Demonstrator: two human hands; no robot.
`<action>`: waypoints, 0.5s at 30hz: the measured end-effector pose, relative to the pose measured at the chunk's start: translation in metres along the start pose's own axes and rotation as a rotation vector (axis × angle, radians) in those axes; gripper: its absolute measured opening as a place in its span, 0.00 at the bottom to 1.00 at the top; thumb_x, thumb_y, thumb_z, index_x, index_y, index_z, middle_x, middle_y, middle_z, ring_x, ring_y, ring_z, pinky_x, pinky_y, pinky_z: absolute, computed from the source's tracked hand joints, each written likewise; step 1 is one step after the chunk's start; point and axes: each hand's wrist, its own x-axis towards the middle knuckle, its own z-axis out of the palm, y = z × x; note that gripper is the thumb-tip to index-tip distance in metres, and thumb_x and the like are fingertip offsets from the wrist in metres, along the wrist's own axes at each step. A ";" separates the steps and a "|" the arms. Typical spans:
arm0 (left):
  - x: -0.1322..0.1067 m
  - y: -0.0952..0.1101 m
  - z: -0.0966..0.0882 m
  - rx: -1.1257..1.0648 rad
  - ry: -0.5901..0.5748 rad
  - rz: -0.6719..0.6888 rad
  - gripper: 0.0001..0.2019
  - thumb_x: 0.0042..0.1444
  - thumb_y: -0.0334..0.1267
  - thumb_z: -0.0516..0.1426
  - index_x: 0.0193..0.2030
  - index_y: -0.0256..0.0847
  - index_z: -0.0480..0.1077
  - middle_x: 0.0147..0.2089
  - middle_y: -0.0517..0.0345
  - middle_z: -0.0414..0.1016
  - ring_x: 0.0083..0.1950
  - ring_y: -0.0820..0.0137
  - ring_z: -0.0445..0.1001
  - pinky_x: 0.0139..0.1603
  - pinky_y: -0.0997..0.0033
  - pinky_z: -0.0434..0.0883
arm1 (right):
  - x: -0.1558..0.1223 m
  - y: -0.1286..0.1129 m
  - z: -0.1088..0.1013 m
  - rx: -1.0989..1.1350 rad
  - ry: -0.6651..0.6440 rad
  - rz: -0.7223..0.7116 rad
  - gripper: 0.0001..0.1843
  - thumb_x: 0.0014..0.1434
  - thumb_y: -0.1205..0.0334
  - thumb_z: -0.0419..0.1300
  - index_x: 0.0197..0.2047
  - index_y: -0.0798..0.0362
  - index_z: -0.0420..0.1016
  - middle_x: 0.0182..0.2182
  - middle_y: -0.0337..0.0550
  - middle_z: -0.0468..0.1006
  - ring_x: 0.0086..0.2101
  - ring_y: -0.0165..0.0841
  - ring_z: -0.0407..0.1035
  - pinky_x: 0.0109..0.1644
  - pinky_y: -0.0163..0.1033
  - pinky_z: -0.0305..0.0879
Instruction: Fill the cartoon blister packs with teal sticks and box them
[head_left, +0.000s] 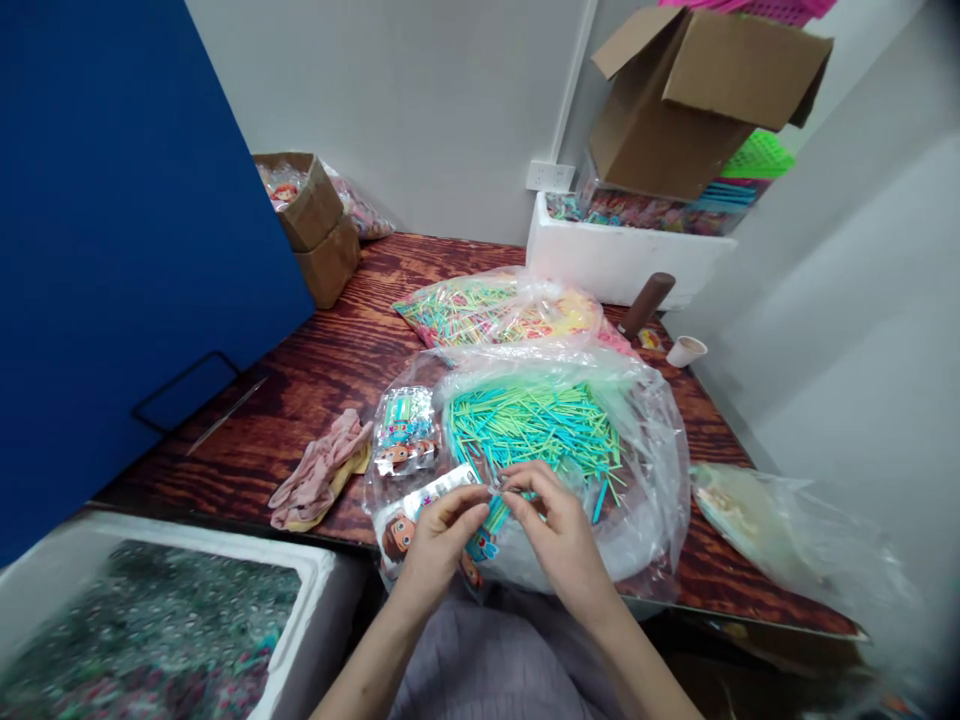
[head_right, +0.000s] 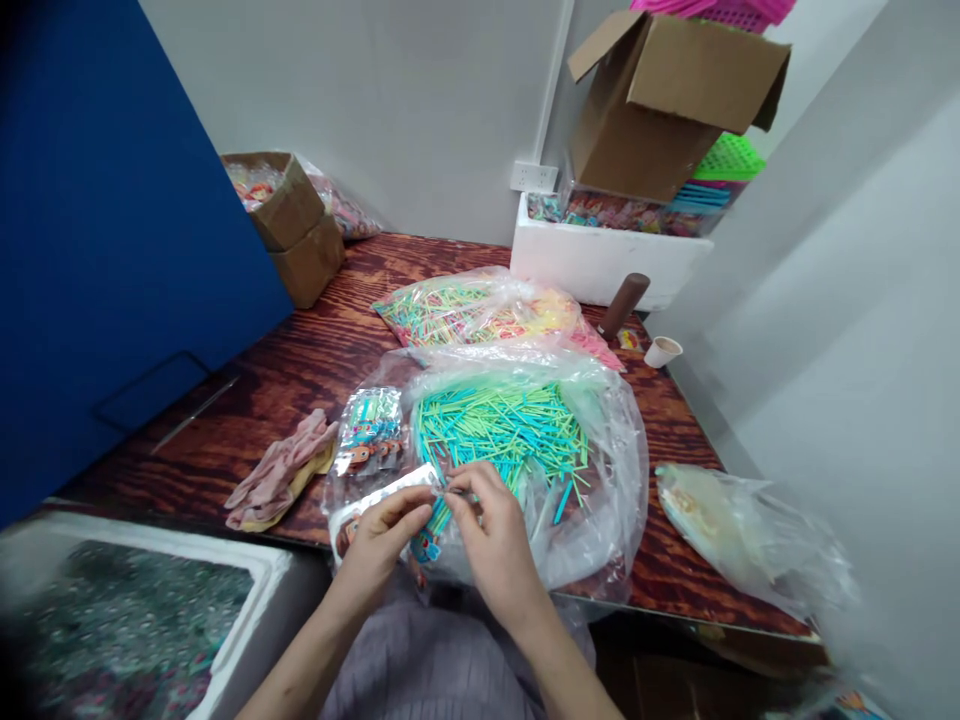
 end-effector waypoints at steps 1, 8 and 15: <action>0.000 0.001 0.000 -0.034 -0.031 -0.025 0.15 0.49 0.46 0.65 0.42 0.41 0.79 0.42 0.53 0.82 0.45 0.62 0.77 0.48 0.65 0.72 | 0.000 0.000 -0.001 -0.006 -0.007 -0.009 0.06 0.62 0.65 0.57 0.33 0.49 0.73 0.42 0.44 0.75 0.46 0.38 0.69 0.46 0.39 0.67; -0.003 0.019 -0.010 -0.130 -0.331 -0.132 0.18 0.50 0.49 0.65 0.43 0.40 0.79 0.39 0.54 0.79 0.41 0.65 0.75 0.44 0.69 0.69 | -0.005 -0.014 0.000 0.007 -0.134 -0.122 0.10 0.65 0.65 0.55 0.39 0.45 0.78 0.45 0.43 0.74 0.48 0.38 0.69 0.52 0.42 0.65; 0.015 0.051 -0.035 -0.117 -0.275 -0.129 0.10 0.47 0.42 0.67 0.34 0.40 0.78 0.33 0.59 0.78 0.33 0.71 0.73 0.39 0.72 0.70 | -0.014 -0.007 0.007 0.198 -0.002 -0.022 0.16 0.65 0.59 0.57 0.56 0.43 0.70 0.50 0.45 0.75 0.48 0.39 0.71 0.51 0.43 0.68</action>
